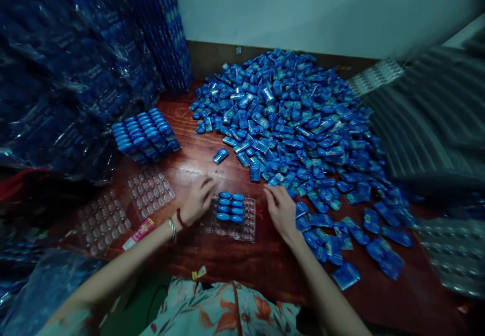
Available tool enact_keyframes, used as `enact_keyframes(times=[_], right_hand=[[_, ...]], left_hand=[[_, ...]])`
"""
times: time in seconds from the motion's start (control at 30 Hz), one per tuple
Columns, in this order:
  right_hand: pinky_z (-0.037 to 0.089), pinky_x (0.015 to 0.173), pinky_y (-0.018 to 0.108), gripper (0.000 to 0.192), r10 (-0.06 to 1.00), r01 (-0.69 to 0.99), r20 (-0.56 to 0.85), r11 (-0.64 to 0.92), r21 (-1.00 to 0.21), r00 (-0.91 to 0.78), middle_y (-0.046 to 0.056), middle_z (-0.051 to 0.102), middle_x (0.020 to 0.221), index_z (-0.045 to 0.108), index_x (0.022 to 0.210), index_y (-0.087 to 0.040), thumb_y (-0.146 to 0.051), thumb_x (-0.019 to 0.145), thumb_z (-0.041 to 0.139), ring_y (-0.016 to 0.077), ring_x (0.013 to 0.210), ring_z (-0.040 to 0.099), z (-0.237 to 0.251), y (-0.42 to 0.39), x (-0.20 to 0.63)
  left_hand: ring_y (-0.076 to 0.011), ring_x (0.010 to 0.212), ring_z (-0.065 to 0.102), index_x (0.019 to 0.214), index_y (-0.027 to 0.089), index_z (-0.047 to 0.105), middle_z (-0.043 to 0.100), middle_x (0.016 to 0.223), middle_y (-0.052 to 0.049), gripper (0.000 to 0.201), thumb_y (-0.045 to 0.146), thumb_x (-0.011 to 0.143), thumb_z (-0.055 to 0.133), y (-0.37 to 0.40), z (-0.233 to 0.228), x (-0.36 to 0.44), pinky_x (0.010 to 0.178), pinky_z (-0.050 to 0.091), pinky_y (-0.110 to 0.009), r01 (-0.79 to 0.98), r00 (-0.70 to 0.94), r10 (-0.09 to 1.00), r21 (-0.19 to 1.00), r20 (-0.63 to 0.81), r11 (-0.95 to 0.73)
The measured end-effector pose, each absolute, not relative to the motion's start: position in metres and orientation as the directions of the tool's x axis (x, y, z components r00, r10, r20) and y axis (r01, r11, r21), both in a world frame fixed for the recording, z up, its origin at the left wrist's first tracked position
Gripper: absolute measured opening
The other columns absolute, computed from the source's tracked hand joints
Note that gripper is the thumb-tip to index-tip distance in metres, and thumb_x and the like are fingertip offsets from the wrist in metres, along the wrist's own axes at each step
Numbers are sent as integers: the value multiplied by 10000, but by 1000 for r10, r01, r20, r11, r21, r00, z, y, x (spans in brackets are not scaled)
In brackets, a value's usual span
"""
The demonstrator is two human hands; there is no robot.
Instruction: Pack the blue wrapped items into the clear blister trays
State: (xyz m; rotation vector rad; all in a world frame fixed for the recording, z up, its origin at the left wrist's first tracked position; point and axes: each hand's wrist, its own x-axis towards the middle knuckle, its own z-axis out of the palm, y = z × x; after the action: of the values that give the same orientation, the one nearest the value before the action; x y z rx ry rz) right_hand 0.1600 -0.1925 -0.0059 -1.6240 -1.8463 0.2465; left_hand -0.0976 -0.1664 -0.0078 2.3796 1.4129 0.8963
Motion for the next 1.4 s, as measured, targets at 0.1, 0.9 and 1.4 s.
enact_keyframes(times=[0.1, 0.9, 1.4], right_hand=[[440, 806, 330, 356, 974, 874, 221, 67, -481, 47, 103, 609, 1053, 569, 1156, -179, -353, 922, 365, 211, 931, 574, 0, -142, 164], [401, 827, 312, 265, 989, 964, -88, 94, -250, -119, 110, 629, 988, 639, 983, -139, -65, 780, 485, 222, 957, 547, -4, -120, 183], [445, 796, 370, 364, 991, 954, -135, -41, -296, 0, 204, 610, 1090, 566, 1099, -104, -346, 826, 580, 293, 1020, 581, 4, -84, 123]], left_hand=[[-176, 974, 518, 1182, 144, 519, 546, 1052, -104, 329, 267, 937, 339, -85, -3, -88, 859, 423, -294, 802, 283, 935, 482, 211, -352], [-249, 926, 553, 911, 135, 509, 594, 971, -100, 378, 381, 701, 704, -40, -16, -13, 789, 392, -332, 799, 504, 850, 457, -154, -391], [-164, 776, 564, 925, 163, 563, 626, 882, -44, 199, 322, 815, 517, -119, -5, -111, 701, 457, -292, 592, 233, 960, 761, 154, -265]])
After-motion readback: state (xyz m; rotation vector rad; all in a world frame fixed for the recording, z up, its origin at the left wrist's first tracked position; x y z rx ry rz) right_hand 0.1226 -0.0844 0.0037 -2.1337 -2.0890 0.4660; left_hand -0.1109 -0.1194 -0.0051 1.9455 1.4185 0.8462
